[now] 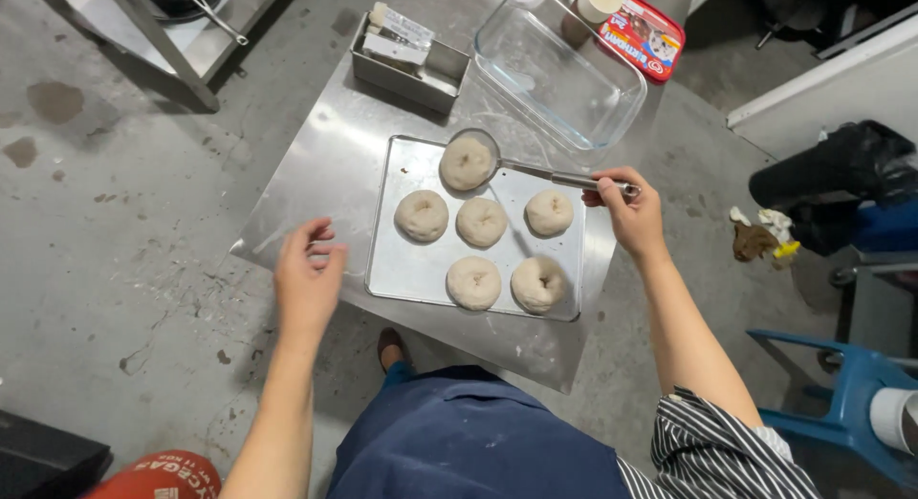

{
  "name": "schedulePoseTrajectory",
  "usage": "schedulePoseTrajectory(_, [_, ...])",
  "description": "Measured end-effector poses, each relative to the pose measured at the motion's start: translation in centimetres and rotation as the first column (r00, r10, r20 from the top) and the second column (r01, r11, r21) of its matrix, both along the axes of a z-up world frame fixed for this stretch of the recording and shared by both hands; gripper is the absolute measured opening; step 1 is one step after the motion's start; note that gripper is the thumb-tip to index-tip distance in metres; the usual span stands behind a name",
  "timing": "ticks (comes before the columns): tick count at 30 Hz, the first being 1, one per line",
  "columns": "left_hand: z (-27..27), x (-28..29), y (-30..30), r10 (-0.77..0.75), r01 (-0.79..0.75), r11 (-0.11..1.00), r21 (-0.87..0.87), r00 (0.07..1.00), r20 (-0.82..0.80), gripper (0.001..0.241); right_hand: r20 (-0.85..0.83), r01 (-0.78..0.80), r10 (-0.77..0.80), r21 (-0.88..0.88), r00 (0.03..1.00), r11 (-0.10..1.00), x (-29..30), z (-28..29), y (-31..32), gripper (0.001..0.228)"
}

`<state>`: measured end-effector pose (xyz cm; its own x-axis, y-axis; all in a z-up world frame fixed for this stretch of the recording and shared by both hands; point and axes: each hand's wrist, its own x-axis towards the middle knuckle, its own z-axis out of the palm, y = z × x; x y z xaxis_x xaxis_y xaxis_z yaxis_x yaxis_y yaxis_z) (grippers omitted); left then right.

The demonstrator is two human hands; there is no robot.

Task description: Boiling bagel dough pieces in a pot on a gas stove and placing them on a tray.

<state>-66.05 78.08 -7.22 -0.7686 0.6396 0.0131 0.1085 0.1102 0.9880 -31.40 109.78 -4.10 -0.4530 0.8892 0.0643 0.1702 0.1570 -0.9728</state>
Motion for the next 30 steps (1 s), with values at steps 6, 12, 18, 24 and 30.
schedulePoseTrajectory(6, [-1.0, 0.6, 6.4, -0.21, 0.19, 0.969, -0.16, 0.971, -0.113, 0.037, 0.347, -0.262, 0.122, 0.392, 0.93, 0.882, -1.8, 5.5, -4.3, 0.017])
schedulePoseTrajectory(12, [-4.7, 0.7, 10.2, -0.272, 0.228, 0.942, -0.245, 0.949, -0.16, 0.035, 0.438, -0.292, 0.043, 0.519, 0.898, 0.803, -2.1, 7.7, -6.7, 0.023])
schedulePoseTrajectory(18, [-5.5, 0.8, 12.4, -0.346, 0.292, 0.917, -0.272, 0.922, -0.174, 0.039, 0.39, -0.271, 0.03, 0.58, 0.92, 0.768, -2.2, 8.5, -8.1, 0.021])
schedulePoseTrajectory(24, [-10.0, 0.6, 14.5, -0.41, 0.273, 0.872, -0.406, 0.86, -0.302, 0.052, 0.37, -0.175, -0.071, 0.589, 0.926, 0.789, -1.3, 8.3, -8.3, 0.017])
schedulePoseTrajectory(30, [-13.7, 1.0, 17.0, -0.461, 0.242, 0.822, -0.516, 0.815, -0.351, 0.065, 0.325, -0.102, -0.097, 0.544, 0.941, 0.833, -0.6, 7.0, -7.4, 0.015])
